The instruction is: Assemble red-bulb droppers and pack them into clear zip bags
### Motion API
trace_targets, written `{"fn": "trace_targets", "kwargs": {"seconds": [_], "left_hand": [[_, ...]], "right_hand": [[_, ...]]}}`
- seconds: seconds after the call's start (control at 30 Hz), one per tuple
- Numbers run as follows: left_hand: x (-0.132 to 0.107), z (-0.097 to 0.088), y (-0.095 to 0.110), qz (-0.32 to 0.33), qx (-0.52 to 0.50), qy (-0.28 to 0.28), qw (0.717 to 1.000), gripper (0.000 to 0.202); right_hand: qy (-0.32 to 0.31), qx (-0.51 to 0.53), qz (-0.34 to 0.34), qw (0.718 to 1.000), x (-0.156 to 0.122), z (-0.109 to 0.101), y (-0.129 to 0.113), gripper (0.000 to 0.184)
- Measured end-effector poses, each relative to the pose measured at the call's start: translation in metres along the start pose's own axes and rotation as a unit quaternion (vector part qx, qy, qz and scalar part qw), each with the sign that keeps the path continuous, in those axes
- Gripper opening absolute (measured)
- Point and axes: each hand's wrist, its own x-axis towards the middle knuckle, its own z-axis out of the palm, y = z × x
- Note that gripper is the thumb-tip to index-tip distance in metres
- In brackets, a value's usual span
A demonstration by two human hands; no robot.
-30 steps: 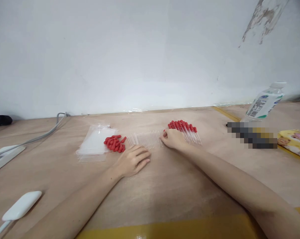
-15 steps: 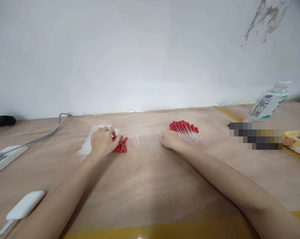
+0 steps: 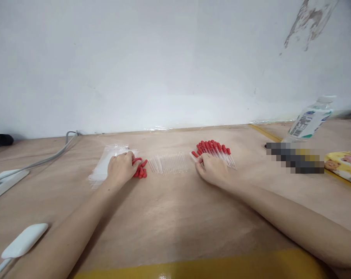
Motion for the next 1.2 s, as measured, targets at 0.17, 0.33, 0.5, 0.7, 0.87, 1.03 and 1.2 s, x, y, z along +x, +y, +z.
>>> {"fn": "trace_targets", "kwargs": {"seconds": [0.17, 0.33, 0.5, 0.7, 0.87, 1.03, 1.2], "left_hand": [[-0.004, -0.004, 0.006, -0.010, 0.007, -0.022, 1.000, 0.022], [-0.006, -0.014, 0.010, -0.039, 0.028, -0.006, 0.999, 0.024], [-0.019, -0.010, 0.029, 0.085, -0.072, 0.081, 0.990, 0.019], [-0.046, 0.030, 0.064, 0.265, -0.244, 0.078, 0.929, 0.019], [-0.049, 0.039, 0.062, 0.279, -0.308, 0.082, 0.906, 0.016], [-0.048, 0.034, 0.059, 0.254, -0.350, 0.080, 0.898, 0.016], [-0.049, 0.033, 0.069, 0.232, -0.399, 0.066, 0.884, 0.017]], "right_hand": [[-0.001, 0.011, 0.010, 1.000, -0.009, 0.002, 0.001, 0.021], [-0.004, 0.007, -0.012, 1.000, -0.013, 0.000, -0.002, 0.021], [-0.012, 0.041, -0.053, 0.998, -0.016, -0.002, 0.000, 0.021], [0.026, 0.136, -0.154, 0.978, -0.016, 0.019, 0.010, 0.025], [0.048, 0.128, -0.199, 0.970, -0.018, 0.021, 0.009, 0.023], [0.041, 0.132, -0.238, 0.961, -0.024, 0.013, 0.002, 0.021], [0.031, 0.135, -0.253, 0.957, -0.030, 0.005, -0.007, 0.022]]}}
